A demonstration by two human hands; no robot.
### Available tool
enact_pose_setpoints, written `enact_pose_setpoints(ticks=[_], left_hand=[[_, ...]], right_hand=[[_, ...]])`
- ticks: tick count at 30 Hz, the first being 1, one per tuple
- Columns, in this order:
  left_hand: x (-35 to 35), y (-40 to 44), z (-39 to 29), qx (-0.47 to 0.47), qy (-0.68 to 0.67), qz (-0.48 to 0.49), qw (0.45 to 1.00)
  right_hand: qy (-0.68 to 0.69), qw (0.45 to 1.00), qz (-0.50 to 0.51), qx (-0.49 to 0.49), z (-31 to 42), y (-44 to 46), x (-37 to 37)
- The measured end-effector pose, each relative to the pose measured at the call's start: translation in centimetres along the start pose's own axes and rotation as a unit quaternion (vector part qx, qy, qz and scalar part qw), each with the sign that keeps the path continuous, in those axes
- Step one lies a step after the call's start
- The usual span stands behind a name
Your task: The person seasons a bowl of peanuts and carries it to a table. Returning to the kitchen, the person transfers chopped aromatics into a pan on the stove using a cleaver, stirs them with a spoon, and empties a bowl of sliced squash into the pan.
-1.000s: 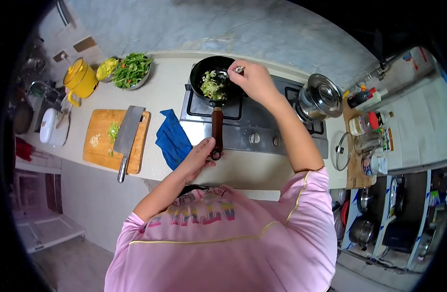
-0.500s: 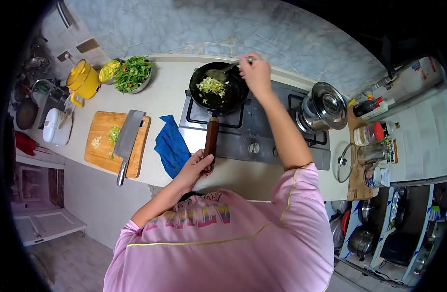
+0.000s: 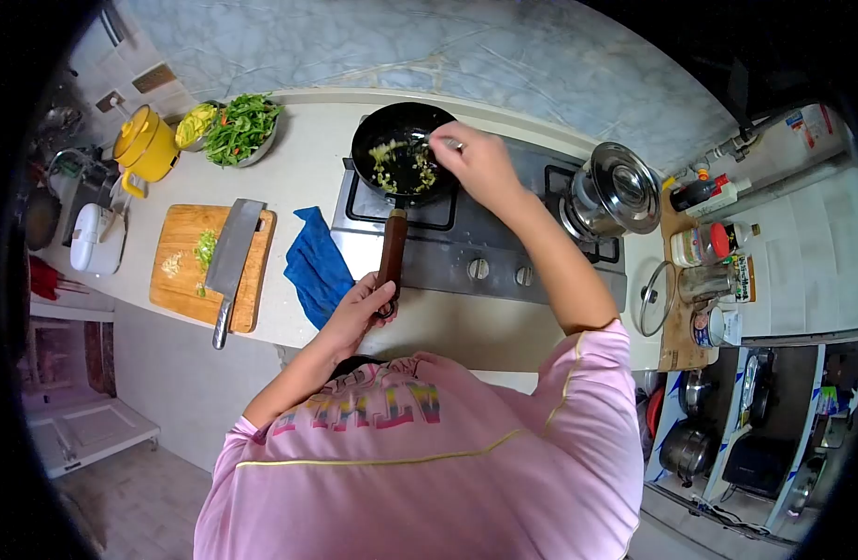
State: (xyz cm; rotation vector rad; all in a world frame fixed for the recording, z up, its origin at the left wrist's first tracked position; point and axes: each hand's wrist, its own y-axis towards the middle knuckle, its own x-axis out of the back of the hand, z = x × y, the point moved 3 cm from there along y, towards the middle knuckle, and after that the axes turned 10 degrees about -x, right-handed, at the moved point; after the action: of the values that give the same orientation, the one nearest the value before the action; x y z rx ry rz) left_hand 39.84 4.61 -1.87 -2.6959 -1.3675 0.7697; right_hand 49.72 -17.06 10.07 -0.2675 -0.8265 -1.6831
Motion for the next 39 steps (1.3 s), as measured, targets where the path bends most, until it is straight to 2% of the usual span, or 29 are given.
enact_pose_setpoints(ticks=[3, 4, 7, 8, 9, 14, 18, 21, 22, 25, 26, 29, 33, 34, 39], left_hand=[[0.2, 0.0, -0.6, 0.002, 0.004, -0.005, 1.000], [0.2, -0.3, -0.7, 0.007, 0.007, -0.006, 1.000], [0.6, -0.2, -0.2, -0.003, -0.014, 0.005, 1.000], [0.6, -0.1, -0.3, 0.000, -0.010, 0.007, 1.000], [0.6, -0.1, -0.4, 0.002, -0.007, 0.007, 1.000], [0.8, -0.2, -0.4, 0.002, -0.002, 0.012, 1.000], [0.5, 0.1, -0.4, 0.004, -0.003, 0.025, 1.000], [0.1, 0.2, -0.1, 0.005, -0.008, 0.027, 1.000], [0.0, 0.3, -0.1, 0.003, -0.010, 0.025, 1.000], [0.2, 0.4, -0.1, -0.001, -0.003, 0.024, 1.000], [0.1, 0.4, -0.2, 0.001, -0.004, 0.024, 1.000], [0.1, 0.2, -0.5, 0.009, -0.001, 0.031, 0.999], [0.3, 0.4, -0.3, 0.009, -0.002, 0.031, 0.999], [0.3, 0.3, -0.1, 0.010, -0.003, 0.029, 1.000], [0.0, 0.3, -0.5, 0.009, -0.010, 0.036, 0.999]], right_hand=[[-0.023, 0.983, -0.100, -0.153, -1.7, 1.4, 1.8], [-0.045, 0.978, -0.147, -0.140, -2.7, 2.3, 2.3], [0.010, 0.981, -0.145, -0.129, -3.6, 3.7, 1.0], [0.147, 0.968, -0.093, -0.179, -3.8, 3.3, -0.5], [0.188, 0.967, -0.041, -0.166, -3.2, 2.9, -1.5], [0.108, 0.983, 0.063, -0.137, 0.8, 0.4, 0.4], [-0.042, 0.986, 0.106, -0.122, 3.5, -1.1, 3.2], [-0.031, 0.997, 0.061, -0.028, 1.9, -1.3, 1.2], [-0.056, 0.998, 0.030, -0.030, 0.7, -1.0, 0.7], [0.040, 0.990, -0.076, -0.109, -2.2, -0.3, 0.4], [0.033, 0.988, -0.096, -0.119, -3.1, 0.0, 0.4], [0.169, 0.975, -0.067, -0.130, -4.8, -0.1, -1.7], [0.100, 0.988, -0.019, -0.114, -1.5, -2.6, -0.4], [0.031, 0.995, -0.024, -0.095, -0.2, -3.2, 0.8], [0.080, 0.988, -0.053, -0.123, -4.3, -8.6, -0.2]])
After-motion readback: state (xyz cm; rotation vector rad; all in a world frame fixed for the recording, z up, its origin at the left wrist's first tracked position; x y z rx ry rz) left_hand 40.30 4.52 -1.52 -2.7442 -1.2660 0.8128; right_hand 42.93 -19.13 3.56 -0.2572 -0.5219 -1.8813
